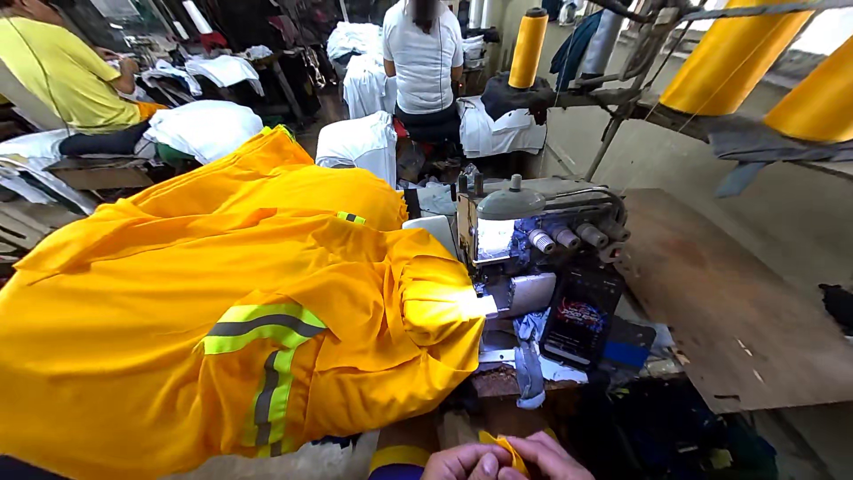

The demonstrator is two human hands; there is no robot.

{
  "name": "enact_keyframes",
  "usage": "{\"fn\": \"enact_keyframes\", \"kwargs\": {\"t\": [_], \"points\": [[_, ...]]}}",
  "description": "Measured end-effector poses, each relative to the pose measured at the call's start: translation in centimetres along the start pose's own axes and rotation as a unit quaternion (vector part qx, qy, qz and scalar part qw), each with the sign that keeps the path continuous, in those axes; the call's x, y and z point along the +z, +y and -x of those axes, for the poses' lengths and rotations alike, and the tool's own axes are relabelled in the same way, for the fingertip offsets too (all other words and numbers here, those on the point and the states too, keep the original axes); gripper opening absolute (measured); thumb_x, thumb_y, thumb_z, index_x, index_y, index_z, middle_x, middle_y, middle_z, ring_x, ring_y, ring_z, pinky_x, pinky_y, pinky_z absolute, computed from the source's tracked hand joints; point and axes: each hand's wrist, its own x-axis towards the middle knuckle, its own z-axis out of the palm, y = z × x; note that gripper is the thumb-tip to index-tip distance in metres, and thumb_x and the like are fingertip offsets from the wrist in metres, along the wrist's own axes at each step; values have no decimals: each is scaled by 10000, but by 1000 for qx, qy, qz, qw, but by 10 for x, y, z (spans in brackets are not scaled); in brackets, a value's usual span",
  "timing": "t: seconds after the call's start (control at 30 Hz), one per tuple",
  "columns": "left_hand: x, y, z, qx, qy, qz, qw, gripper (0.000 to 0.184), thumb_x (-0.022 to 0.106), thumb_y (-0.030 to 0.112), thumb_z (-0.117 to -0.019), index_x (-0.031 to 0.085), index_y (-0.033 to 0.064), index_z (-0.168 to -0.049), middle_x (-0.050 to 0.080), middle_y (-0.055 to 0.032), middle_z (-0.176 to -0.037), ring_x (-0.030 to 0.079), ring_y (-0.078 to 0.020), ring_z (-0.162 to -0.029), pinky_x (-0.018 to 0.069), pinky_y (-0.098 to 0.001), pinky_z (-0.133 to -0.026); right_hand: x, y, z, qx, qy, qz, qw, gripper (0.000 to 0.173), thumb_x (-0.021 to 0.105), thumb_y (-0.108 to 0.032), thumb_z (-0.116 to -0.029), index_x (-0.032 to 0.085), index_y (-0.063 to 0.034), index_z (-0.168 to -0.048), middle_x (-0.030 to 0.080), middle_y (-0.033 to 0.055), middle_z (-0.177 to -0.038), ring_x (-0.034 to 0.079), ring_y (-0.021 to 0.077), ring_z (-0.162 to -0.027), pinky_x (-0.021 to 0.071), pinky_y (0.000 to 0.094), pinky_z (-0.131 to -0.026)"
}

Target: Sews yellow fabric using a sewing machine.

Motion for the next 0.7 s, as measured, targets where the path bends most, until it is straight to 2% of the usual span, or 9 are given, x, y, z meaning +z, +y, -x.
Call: {"fn": "enact_keyframes", "kwargs": {"t": [0.1,0.17,0.2,0.23,0.33,0.4,0.47,0.63,0.7], "points": [[-7,5,-8,153,6,-188,970,180,583,20,-1006,727,-48,-1091,721,-106,-1050,712,-139,-923,618,-324,-841,-2,0,0,-44,24,32,998,146,731,-106,-937,774,12,-1013,708,97,-945,681,111,-872,594,261,-789],[-16,12,-20,206,-38,-270,940,198,608,70,-1008,727,-29,-1131,718,-114,-1144,692,-137,-1052,590,-316,-922,-4,-4,0,-63,27,28,997,131,725,-101,-945,777,6,-1000,707,92,-936,681,111,-870,599,261,-783],[-18,13,-26,202,-74,-279,936,225,610,104,-1013,724,-25,-1157,713,-117,-1186,682,-144,-1103,578,-324,-954,-5,-6,1,-68,27,22,997,127,723,-96,-945,778,4,-1002,708,92,-937,683,112,-870,601,262,-780],[-20,10,-31,191,-101,-267,939,225,611,120,-1016,727,-26,-1141,720,-113,-1171,687,-142,-1096,579,-324,-951,-5,-7,1,-70,26,15,997,126,720,-91,-946,776,7,-1003,707,93,-940,684,115,-869,603,266,-777],[-17,8,-35,174,-91,-226,954,164,630,96,-1003,732,-32,-990,738,-71,-953,700,-81,-873,593,-264,-806,-8,-9,0,-70,24,-4,997,151,725,-116,-953,760,17,-1015,729,97,-972,705,121,-888,618,292,-800],[-13,11,-35,183,-71,-240,951,146,623,74,-1004,718,-29,-961,721,-60,-903,675,-55,-796,578,-228,-742,-9,-9,3,-43,20,-16,999,226,753,-161,-941,745,27,-1068,738,105,-993,720,140,-885,627,323,-801],[-11,12,-35,195,-73,-256,944,150,613,75,-1011,707,-34,-967,707,-68,-906,665,-56,-802,568,-216,-746,-9,-8,4,-18,20,-21,999,272,774,-183,-926,740,33,-1087,748,113,-979,732,154,-845,637,343,-771],[-13,5,-39,188,-107,-226,950,193,621,144,-1019,690,-36,-1006,696,-76,-962,668,-76,-862,576,-244,-790,-11,-4,2,-49,29,-9,998,122,776,-88,-899,765,11,-970,728,82,-892,697,113,-808,608,282,-731],[-12,3,-40,192,-105,-213,952,196,657,150,-998,697,-40,-968,700,-75,-950,672,-76,-866,579,-245,-790,-13,-3,1,-58,30,-3,998,117,794,-85,-879,769,7,-946,726,80,-887,693,106,-818,604,271,-735]]}}
